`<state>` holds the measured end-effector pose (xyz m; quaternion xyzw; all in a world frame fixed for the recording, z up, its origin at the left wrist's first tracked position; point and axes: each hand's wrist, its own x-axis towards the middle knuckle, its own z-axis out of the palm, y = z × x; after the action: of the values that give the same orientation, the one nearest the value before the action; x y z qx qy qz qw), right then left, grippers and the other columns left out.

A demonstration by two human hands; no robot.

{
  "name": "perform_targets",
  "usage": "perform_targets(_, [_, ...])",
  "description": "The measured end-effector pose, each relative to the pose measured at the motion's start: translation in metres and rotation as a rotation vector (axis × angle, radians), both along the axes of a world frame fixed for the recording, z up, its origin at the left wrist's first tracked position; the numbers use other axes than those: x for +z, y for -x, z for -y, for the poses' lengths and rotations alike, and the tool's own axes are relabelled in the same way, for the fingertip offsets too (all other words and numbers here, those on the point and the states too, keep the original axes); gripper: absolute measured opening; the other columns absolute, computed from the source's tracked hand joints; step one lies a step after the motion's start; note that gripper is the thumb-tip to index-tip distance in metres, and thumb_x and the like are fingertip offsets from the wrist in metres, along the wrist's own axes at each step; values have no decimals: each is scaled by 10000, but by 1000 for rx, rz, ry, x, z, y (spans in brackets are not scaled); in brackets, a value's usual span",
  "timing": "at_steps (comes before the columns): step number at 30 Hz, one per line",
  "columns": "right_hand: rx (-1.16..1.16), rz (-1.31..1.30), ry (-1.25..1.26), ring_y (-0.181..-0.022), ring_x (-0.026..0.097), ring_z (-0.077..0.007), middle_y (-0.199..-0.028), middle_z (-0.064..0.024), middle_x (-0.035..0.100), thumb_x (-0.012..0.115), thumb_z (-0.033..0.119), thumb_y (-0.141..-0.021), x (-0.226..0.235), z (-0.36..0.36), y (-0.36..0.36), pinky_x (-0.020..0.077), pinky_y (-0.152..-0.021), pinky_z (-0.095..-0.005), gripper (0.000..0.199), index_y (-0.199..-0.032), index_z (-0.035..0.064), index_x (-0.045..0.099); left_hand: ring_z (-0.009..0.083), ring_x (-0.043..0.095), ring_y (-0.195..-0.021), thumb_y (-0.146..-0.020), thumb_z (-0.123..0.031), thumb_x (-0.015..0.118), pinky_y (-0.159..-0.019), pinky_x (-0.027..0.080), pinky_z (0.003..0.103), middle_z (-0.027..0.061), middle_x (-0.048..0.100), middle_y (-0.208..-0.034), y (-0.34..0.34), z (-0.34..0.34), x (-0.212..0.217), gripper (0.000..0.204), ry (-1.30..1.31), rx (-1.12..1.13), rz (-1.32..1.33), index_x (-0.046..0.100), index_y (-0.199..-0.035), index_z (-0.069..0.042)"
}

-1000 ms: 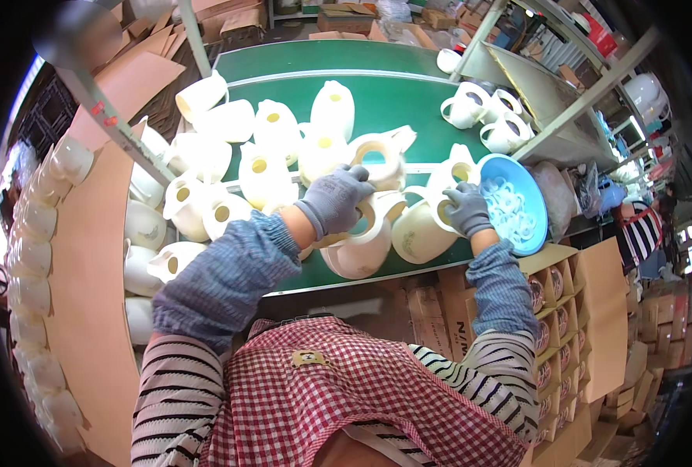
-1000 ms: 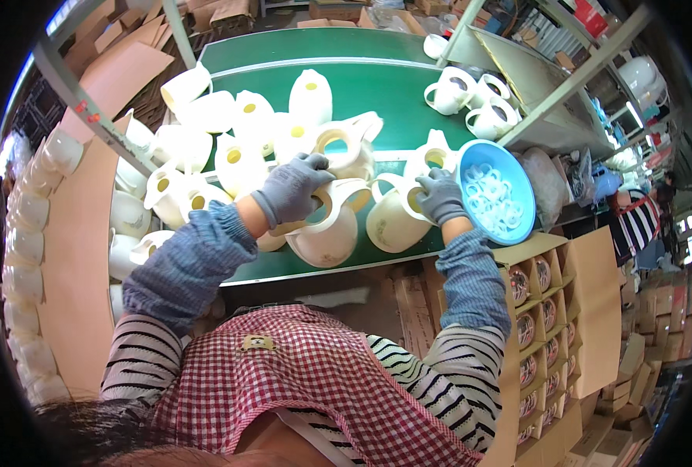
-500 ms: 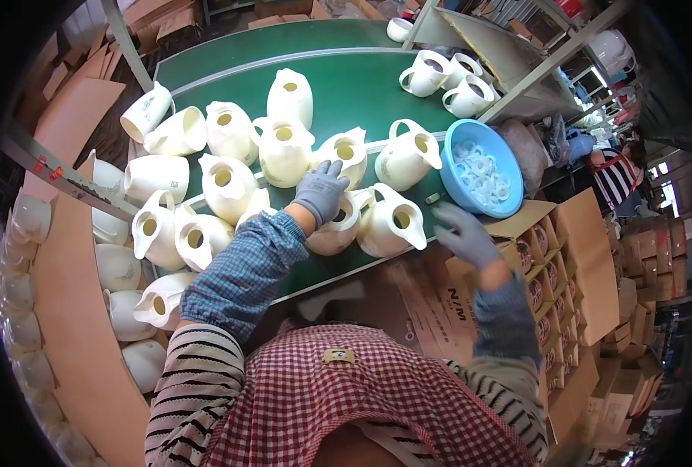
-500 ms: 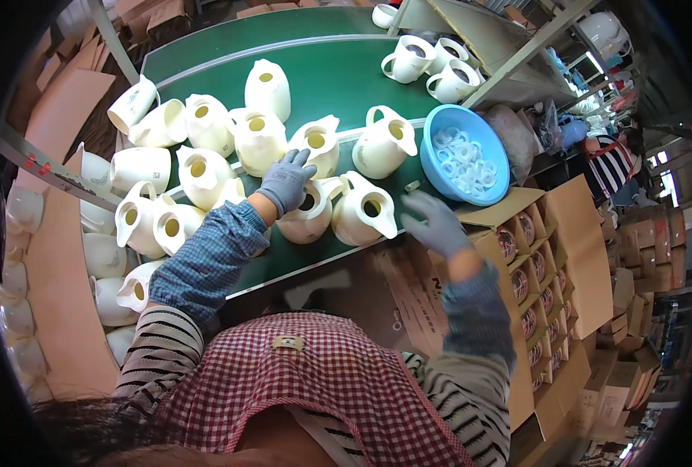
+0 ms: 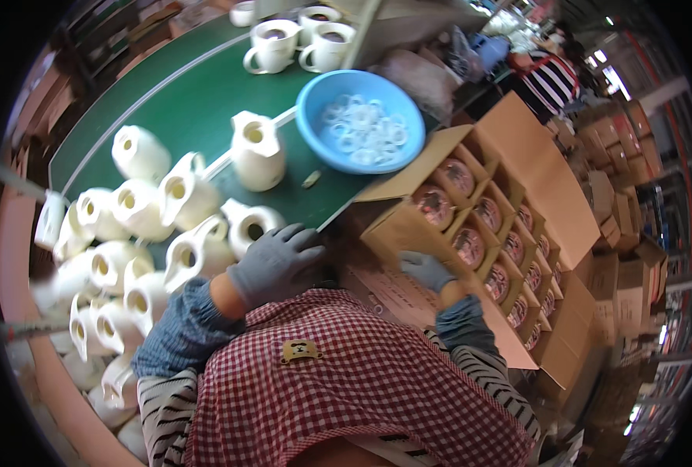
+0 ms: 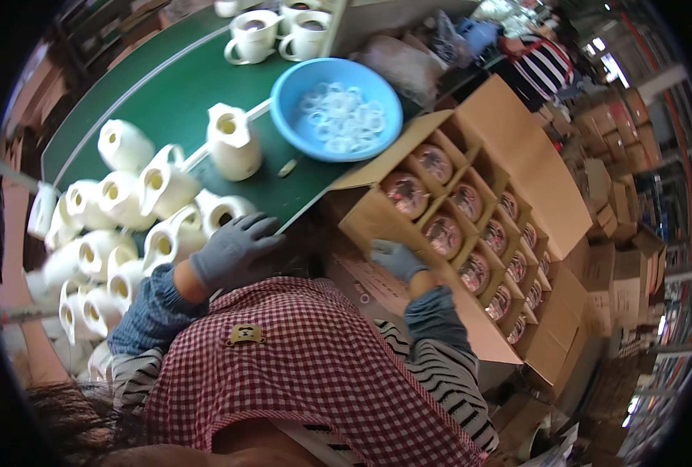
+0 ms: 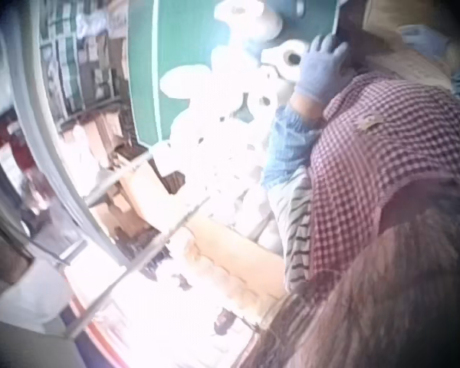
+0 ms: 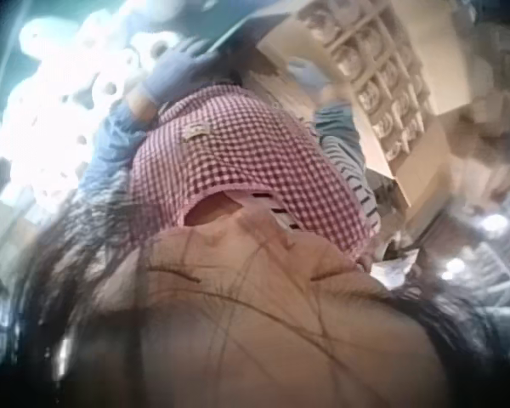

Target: The person inserts small white plastic rings into the openings of white plastic pitchers, then places copper-colored inner liners into the pitchers. The person handles the pitchers and liners one at a time on a green workbench in a warehouse setting.

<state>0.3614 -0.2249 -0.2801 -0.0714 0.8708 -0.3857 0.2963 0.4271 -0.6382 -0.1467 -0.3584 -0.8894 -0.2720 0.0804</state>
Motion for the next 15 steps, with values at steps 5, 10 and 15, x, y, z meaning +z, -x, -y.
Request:
perform_targets(5, [-10,249,166,-1218,590,-197,-1316,-99,653,657,264,-974,32,20,4,456,-1045,-319,468,-1372,25,593,347,572,-1152,-743,-229,756,-910,503,458,137,578,-1272,83,-88,6,490,-88,-125,92,621,-1196,-101])
perform_targets(10, [-24,-293,499,-1027,664,-138,-1150,-107,722,648,-33,-905,187,-33,91,539,-892,-323,318,-1215,21,697,319,538,-1212,-743,-256,782,-962,493,450,95,572,-1279,136,-150,-19,571,57,-214,204,621,-1274,-121])
perform_targets(15, [286,-405,-331,-1376,448,-366,-1511,-189,452,732,345,-809,145,-66,207,385,-1135,-455,730,-1460,118,492,302,569,-1176,-774,-230,742,-947,501,442,78,625,-1231,161,-152,-22,370,-19,-304,347,703,-1125,-120])
